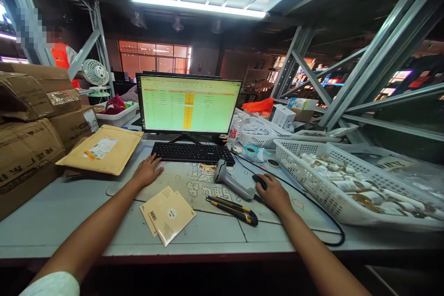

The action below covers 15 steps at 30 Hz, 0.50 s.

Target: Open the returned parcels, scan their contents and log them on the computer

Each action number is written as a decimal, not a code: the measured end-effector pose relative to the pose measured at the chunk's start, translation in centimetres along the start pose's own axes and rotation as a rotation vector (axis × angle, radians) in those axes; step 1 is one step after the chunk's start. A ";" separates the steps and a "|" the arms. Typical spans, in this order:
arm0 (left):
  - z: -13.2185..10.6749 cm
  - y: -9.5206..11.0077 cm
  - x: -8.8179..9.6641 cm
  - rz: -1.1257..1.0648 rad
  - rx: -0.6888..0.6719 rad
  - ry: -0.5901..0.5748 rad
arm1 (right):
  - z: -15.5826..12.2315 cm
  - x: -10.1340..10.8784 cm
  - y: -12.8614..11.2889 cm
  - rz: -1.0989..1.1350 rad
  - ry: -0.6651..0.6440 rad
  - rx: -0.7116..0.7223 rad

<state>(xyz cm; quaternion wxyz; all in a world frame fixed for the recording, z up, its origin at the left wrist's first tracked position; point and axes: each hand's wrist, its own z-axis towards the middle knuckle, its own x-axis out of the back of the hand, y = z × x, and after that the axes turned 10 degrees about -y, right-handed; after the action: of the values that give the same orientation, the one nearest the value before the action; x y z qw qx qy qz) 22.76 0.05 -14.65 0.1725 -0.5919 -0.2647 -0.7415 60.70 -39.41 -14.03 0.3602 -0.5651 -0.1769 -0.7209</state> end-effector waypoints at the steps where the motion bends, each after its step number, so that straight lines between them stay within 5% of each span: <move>1: 0.0 0.0 0.0 -0.002 -0.002 0.004 | 0.0 0.0 0.0 0.001 -0.003 -0.002; 15: 0.0 -0.1 -0.1 -0.008 -0.005 0.016 | -0.2 0.0 0.1 0.012 0.016 -0.004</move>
<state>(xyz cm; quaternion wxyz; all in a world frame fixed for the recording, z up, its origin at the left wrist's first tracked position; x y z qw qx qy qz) 22.75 0.17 -14.74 0.1702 -0.5854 -0.2637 -0.7475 60.66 -39.60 -14.11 0.3647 -0.5613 -0.1691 -0.7234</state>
